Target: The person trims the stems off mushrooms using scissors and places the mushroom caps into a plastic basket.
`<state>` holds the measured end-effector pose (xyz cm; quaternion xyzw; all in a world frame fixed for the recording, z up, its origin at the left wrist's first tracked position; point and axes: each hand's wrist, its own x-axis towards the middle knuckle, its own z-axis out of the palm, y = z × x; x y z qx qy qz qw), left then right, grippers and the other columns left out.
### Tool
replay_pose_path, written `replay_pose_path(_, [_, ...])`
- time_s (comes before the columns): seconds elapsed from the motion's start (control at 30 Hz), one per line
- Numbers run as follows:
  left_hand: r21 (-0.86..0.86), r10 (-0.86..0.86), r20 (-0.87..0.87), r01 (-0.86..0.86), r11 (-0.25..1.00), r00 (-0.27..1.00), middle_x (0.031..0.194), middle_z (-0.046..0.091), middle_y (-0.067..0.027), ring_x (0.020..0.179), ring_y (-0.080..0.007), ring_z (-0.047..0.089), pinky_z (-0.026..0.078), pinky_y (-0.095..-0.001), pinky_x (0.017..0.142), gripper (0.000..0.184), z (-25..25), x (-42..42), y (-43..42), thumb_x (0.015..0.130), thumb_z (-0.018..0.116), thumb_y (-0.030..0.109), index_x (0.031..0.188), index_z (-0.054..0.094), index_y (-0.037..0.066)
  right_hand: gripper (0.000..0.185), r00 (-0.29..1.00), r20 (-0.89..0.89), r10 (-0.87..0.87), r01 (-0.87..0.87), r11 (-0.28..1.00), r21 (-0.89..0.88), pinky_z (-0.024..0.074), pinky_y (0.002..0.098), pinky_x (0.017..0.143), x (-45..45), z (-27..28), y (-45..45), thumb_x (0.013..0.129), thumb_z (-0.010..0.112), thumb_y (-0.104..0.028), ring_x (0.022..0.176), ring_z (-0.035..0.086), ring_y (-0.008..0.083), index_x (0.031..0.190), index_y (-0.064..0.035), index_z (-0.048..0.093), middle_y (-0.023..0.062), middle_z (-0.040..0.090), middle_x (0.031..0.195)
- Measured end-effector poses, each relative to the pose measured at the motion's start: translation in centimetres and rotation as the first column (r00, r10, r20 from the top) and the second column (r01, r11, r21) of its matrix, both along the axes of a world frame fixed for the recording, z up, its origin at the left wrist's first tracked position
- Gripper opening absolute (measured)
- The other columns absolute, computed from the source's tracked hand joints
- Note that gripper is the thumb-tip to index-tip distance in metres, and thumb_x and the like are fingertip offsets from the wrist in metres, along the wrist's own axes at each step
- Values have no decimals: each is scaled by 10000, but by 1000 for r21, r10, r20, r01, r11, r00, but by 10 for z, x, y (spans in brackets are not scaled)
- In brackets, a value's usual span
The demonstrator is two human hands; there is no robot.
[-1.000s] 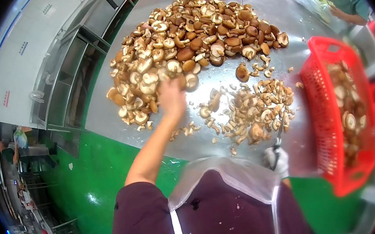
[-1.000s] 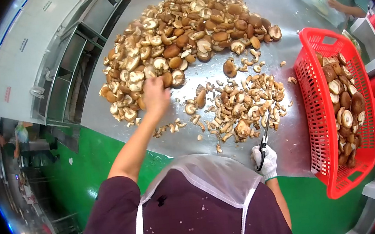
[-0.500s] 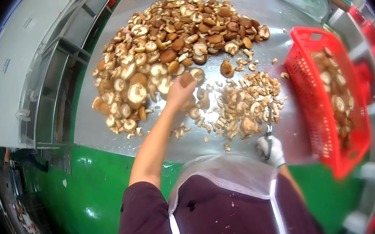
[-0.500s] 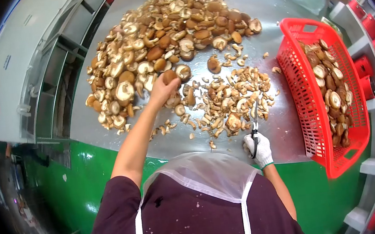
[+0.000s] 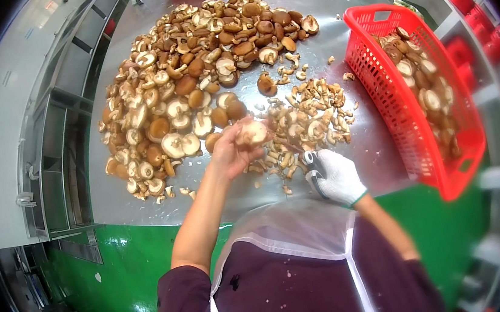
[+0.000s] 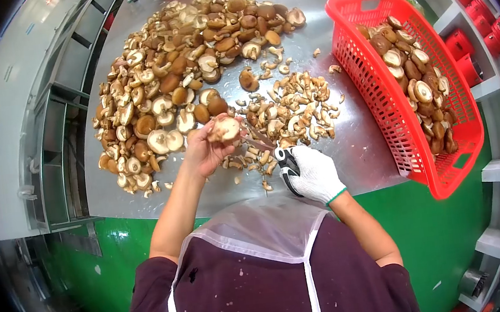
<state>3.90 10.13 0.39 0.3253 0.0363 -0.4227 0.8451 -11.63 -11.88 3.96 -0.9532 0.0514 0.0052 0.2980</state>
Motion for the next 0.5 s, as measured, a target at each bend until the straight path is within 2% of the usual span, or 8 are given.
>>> replay_pose_path(0.07, [119,-3,129,-13,993,992,1272,540,-171,1031,-273,619,599,-374,701,354,6,-9,-3,995,344,314,1240,449,81,265,1000,0,7,-7,997,-73,498,428,691,2,9,-1,741,668,-255,789,616,343,932,-87,595,142,612,825])
replay_pose_path(0.13, [159,-30,164,4,987,986,1234,566,-154,1008,-238,626,585,-380,736,336,17,-16,-6,1001,335,291,1230,460,78,258,1000,20,22,-18,984,-180,503,418,685,4,15,-6,730,680,-243,792,624,328,925,-93,604,132,619,827])
replay_pose_path(0.2, [182,-66,195,30,983,979,1213,579,-144,996,-230,629,577,-386,752,338,21,-20,-10,1003,334,287,1229,467,74,240,984,130,119,-77,955,-287,496,402,643,7,18,-14,708,709,-241,727,605,294,846,-93,580,108,587,767])
replay_pose_path(0.27, [274,-108,272,31,961,956,1179,588,-119,1011,-200,599,538,-365,801,350,18,-22,-11,1005,346,302,1190,519,62,254,964,174,200,-137,937,-321,490,401,637,9,19,-22,702,720,-256,707,594,287,815,-91,563,106,570,744])
replay_pose_path(0.37, [390,-178,410,4,921,895,1128,596,-78,1034,-153,540,469,-317,874,388,18,-24,-12,1008,361,330,1122,600,45,266,959,128,251,-191,914,-358,491,397,649,11,24,-31,704,723,-259,716,598,288,830,-83,569,111,580,756])
replay_pose_path(0.47, [428,-204,305,57,902,930,1153,599,-102,980,-173,564,489,-320,842,391,30,-31,-17,1015,344,324,1152,566,32,273,959,83,270,-228,913,-338,494,401,647,13,30,-33,707,722,-260,715,602,289,848,-78,576,116,588,767])
replay_pose_path(0.5, [395,-185,250,74,916,950,1166,595,-139,1009,-206,577,498,-341,862,403,37,-34,-20,1020,324,319,1171,545,17,270,958,80,275,-234,912,-336,495,402,643,13,29,-32,708,721,-261,709,604,290,845,-76,579,116,592,764])
